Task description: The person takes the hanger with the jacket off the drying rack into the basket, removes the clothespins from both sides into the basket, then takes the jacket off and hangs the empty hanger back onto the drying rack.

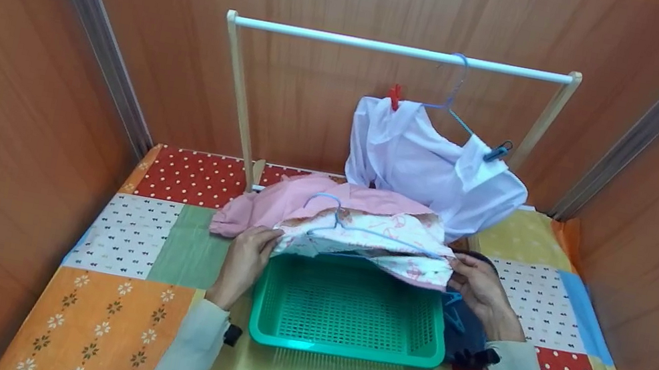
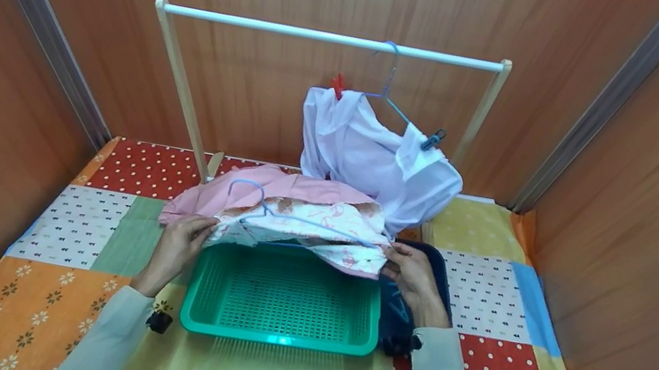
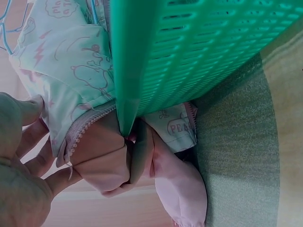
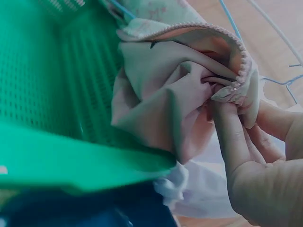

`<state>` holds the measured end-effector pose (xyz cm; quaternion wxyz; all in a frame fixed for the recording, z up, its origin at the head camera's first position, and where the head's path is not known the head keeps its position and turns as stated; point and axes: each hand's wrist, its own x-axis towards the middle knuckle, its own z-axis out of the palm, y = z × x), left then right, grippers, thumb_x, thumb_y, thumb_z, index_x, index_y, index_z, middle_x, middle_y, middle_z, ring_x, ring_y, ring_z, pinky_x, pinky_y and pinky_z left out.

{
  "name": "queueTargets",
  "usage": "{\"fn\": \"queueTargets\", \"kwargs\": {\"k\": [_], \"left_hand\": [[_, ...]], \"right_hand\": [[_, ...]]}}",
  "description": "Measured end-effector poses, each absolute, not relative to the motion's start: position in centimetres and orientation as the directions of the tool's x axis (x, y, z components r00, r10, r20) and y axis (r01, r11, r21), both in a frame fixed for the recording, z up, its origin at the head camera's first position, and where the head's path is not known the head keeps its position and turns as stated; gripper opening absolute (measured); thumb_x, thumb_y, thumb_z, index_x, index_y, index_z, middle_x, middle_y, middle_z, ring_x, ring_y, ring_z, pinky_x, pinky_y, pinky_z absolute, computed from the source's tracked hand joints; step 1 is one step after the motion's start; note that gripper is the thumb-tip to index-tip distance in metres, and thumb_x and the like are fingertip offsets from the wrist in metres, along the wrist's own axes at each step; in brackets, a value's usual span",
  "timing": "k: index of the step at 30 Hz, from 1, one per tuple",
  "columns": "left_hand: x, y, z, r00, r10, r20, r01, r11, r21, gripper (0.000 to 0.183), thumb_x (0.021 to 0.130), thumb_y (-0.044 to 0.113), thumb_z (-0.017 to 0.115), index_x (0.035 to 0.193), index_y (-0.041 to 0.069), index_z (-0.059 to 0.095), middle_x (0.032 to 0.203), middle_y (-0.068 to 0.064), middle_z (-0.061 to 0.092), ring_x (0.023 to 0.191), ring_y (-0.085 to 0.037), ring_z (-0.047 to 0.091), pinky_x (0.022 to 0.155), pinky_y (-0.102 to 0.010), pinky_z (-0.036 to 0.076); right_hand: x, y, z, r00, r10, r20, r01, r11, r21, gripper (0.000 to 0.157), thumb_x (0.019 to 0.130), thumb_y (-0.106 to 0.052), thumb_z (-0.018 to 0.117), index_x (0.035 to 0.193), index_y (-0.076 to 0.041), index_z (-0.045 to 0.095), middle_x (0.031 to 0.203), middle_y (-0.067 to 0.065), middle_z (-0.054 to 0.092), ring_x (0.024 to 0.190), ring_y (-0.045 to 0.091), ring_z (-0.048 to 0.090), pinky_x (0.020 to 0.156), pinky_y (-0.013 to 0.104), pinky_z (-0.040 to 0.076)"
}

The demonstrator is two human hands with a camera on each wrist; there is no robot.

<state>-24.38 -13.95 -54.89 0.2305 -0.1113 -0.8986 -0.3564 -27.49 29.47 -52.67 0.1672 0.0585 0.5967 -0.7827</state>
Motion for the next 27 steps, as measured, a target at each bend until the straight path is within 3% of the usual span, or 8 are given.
{"fn": "queueTargets", "kwargs": {"k": [11,18,27], "left_hand": [[-24.8,-13.8,-54.9,-0.858,0.033,0.512,0.385,0.700,0.601,0.019,0.089,0.010,0.061,0.104,0.010,0.072,0.094,-0.003,0.072,0.089,-0.016,0.066,0.078,-0.033,0.055],[-24.8,-13.9,-54.9,-0.852,0.018,0.523,0.390,0.688,0.612,0.020,0.089,0.010,0.061,0.106,0.011,0.072,0.096,-0.003,0.073,0.091,-0.017,0.067,0.080,-0.034,0.055],[-24.8,-14.1,-55.0,-0.862,-0.002,0.507,0.368,0.685,0.629,0.021,0.089,0.011,0.061,0.108,0.009,0.071,0.099,-0.004,0.072,0.095,-0.019,0.066,0.086,-0.035,0.054]], "right_hand": [[-27.3,29.2,-53.4,-0.913,-0.284,-0.294,0.393,-0.413,-0.822,0.027,0.099,-0.003,0.037,0.092,-0.009,0.062,0.083,0.002,0.069,0.075,0.011,0.066,0.067,0.022,0.053],[-27.0,28.9,-54.0,-0.897,-0.384,-0.221,0.400,-0.487,-0.777,0.033,0.099,0.000,0.032,0.094,-0.009,0.063,0.088,0.003,0.069,0.080,0.011,0.066,0.070,0.022,0.054],[-26.8,28.6,-54.2,-0.896,-0.383,-0.226,0.397,-0.457,-0.796,0.030,0.099,0.000,0.034,0.094,-0.009,0.063,0.085,0.002,0.067,0.074,0.011,0.064,0.063,0.023,0.052]]}}
